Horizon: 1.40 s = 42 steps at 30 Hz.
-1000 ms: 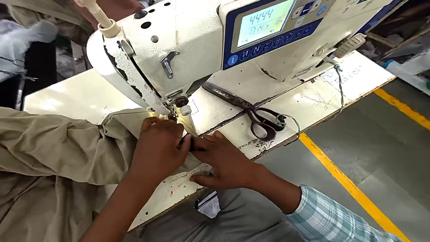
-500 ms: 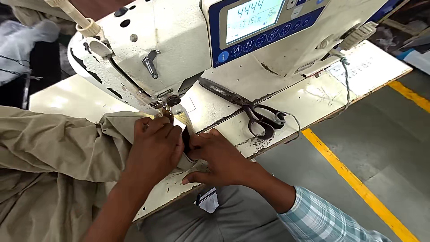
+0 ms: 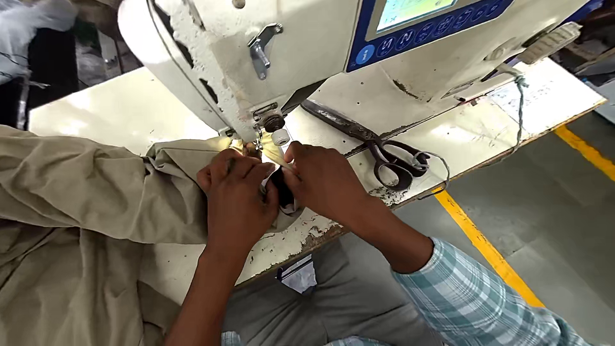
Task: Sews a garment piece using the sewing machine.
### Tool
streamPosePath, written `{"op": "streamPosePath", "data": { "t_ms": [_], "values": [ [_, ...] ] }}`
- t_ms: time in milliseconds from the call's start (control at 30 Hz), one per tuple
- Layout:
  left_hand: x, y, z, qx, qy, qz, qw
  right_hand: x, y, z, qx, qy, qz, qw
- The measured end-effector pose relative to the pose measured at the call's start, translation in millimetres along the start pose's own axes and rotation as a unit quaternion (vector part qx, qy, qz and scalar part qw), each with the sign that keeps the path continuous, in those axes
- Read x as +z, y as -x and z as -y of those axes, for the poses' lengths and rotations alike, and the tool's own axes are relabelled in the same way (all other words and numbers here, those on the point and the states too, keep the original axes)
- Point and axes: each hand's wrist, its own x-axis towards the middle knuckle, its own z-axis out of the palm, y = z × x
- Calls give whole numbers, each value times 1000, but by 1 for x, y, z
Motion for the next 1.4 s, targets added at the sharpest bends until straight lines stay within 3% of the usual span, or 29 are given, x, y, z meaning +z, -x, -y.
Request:
{"op": "streamPosePath", "data": {
  "t_ms": [267, 400, 500, 633, 733, 867, 1067, 1267, 1400],
  "values": [
    [-2, -12, -8, 19, -10, 86, 996, 0, -7, -24, 57, -103, -5, 993],
    [-8, -23, -7, 50, 5, 148, 988, -1, 0, -17, 15, -108, -44, 993],
    [-15, -33, -1, 63, 29, 188, 980, -9, 12, -26, -94, -68, -84, 990],
    [-28, -44, -2, 25, 57, 258, 964, -23, 33, -40, -304, 7, 30, 952],
    [-32, -53, -4, 14, 64, 285, 956, -9, 19, -46, -375, 77, 4, 924],
    [-40, -61, -9, -17, 66, 325, 943, -1, -9, -45, -444, 67, -46, 892],
    [-35, -57, -12, -32, 57, 321, 945, 4, -1, -46, -438, 17, -31, 898],
    [-30, -54, -13, -32, 55, 298, 952, 14, 7, -44, -341, -27, -21, 939],
    [-27, -47, -15, -15, 43, 288, 956, 20, 14, -37, -316, -53, -44, 946]
  ]
}}
